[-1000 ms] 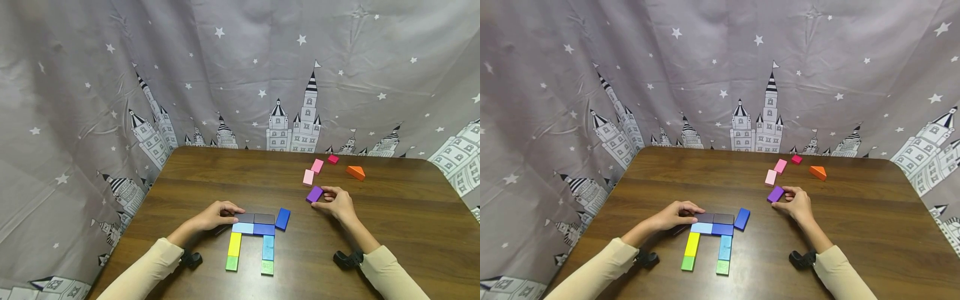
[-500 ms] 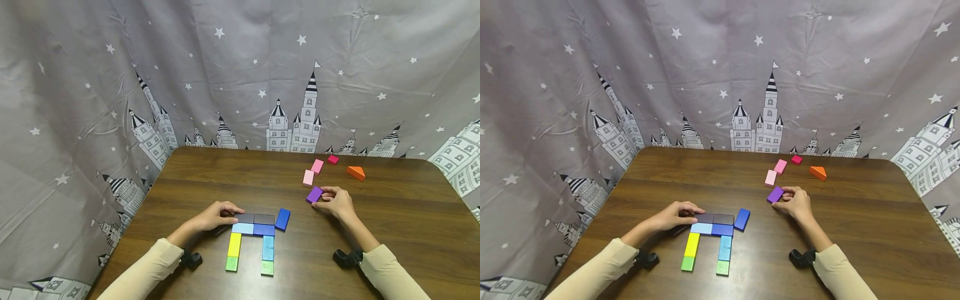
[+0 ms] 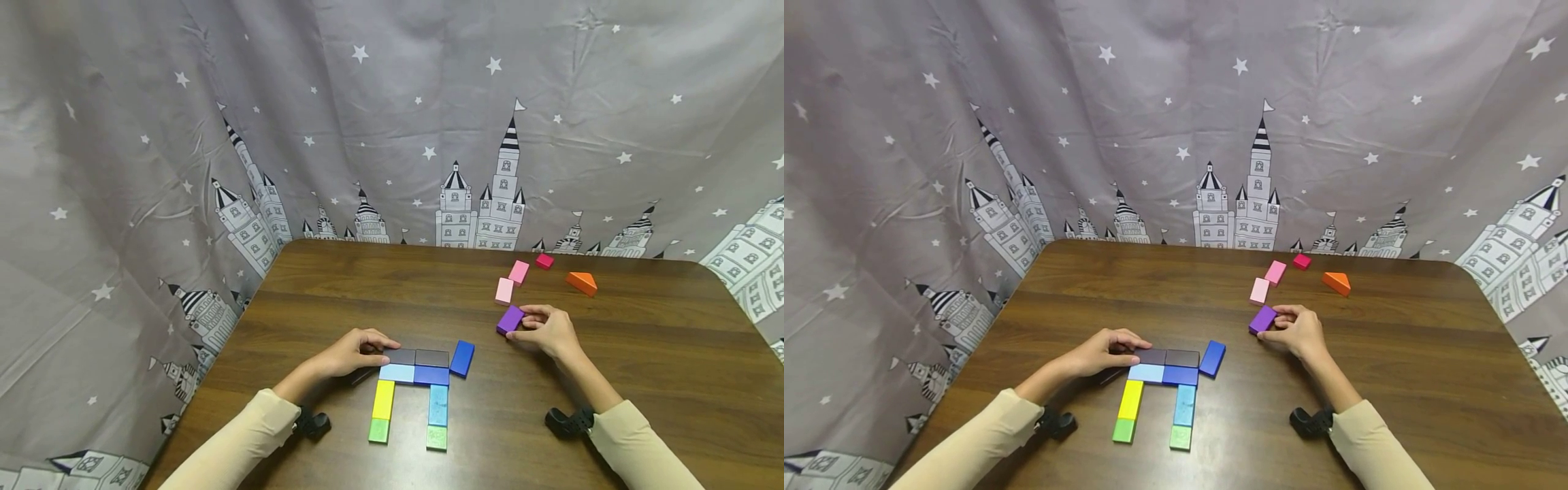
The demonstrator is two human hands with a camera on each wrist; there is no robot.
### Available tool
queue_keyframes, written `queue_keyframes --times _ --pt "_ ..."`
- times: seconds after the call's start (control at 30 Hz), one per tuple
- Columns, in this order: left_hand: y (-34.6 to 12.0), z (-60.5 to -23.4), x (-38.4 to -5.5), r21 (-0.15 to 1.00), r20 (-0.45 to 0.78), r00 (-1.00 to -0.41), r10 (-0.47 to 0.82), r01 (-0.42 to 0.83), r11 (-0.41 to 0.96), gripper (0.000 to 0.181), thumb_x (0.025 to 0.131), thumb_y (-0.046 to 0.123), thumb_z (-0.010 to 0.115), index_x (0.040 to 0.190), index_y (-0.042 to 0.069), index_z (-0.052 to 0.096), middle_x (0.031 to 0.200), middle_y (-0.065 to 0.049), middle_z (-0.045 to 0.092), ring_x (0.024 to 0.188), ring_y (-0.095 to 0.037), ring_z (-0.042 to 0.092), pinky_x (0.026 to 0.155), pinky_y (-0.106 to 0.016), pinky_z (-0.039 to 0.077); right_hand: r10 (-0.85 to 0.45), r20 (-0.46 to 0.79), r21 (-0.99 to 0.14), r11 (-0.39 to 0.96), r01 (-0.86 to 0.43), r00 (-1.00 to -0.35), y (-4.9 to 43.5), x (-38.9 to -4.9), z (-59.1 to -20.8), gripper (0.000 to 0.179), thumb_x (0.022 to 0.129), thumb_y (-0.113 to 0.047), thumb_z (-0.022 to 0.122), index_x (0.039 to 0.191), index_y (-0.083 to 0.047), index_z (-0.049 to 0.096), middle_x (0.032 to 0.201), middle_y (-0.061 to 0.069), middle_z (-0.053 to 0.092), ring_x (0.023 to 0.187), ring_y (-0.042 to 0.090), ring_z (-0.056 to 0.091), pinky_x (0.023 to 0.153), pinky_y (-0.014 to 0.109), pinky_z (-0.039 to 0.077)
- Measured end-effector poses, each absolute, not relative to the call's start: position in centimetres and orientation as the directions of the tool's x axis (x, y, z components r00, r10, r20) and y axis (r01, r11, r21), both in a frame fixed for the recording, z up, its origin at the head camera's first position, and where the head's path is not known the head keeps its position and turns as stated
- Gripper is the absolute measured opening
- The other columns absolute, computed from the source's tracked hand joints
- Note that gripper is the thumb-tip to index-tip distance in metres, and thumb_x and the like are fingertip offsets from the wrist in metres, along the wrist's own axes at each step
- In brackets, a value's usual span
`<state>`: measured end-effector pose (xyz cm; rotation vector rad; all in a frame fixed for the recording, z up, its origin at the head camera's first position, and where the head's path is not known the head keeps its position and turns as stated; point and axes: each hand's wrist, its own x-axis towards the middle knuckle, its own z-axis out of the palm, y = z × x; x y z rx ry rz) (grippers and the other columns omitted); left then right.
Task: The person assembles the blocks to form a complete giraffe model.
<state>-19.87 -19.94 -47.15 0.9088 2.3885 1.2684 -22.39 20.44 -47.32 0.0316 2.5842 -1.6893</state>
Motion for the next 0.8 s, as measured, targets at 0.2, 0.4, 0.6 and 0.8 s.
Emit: queue_keyframes --times 0.2,0.4,0.6,0.8 --pt "-19.9 -47.1 -19.7 0.826 0.030 -0.766 0.643 0.381 0.415 0.030 0.095 0.010 0.069 0.123 -0.001 0.069 0.118 -0.012 0.068 0.111 -0.028 0.060 0.093 -0.039 0.051 -0.048 -0.054 -0.921 0.388 0.031 -0.997 19.7 -22.4 -46.9 0.062 0.069 -0.002 0.090 0.121 0.015 0.061 0.104 0.023 0.068 0.082 0.009 0.066 0.072 0.012 0.051" --pt "-20.0 -47.1 -19.8 0.826 0.032 -0.766 0.642 0.382 0.414 0.030 0.095 0.009 0.069 0.123 0.000 0.069 0.118 -0.012 0.067 0.110 -0.028 0.060 0.093 -0.040 0.051 -0.084 -0.047 -0.921 0.390 0.011 -0.995 19.0 -22.6 -47.0 0.062 0.069 -0.004 0.091 0.120 0.014 0.062 0.103 0.023 0.068 0.084 0.014 0.067 0.074 0.012 0.051" --pt "-20.0 -47.0 -19.8 0.828 0.028 -0.763 0.646 0.379 0.412 0.031 0.095 0.009 0.069 0.124 -0.001 0.069 0.118 -0.013 0.067 0.110 -0.029 0.059 0.093 -0.042 0.051 -0.125 -0.037 -0.925 0.379 -0.013 -0.991 18.2 -23.0 -47.3 0.059 0.070 -0.003 0.091 0.119 0.014 0.063 0.097 0.019 0.069 0.082 0.012 0.067 0.072 0.013 0.052" --pt "-20.0 -47.1 -19.8 0.828 0.024 -0.764 0.645 0.377 0.415 0.031 0.095 0.010 0.069 0.124 0.000 0.069 0.119 -0.013 0.067 0.110 -0.029 0.059 0.094 -0.042 0.051 -0.163 -0.036 -0.926 0.376 -0.028 -0.986 17.2 -23.2 -47.2 0.058 0.069 0.000 0.091 0.117 0.016 0.062 0.095 0.019 0.068 0.079 0.011 0.065 0.070 0.013 0.052"
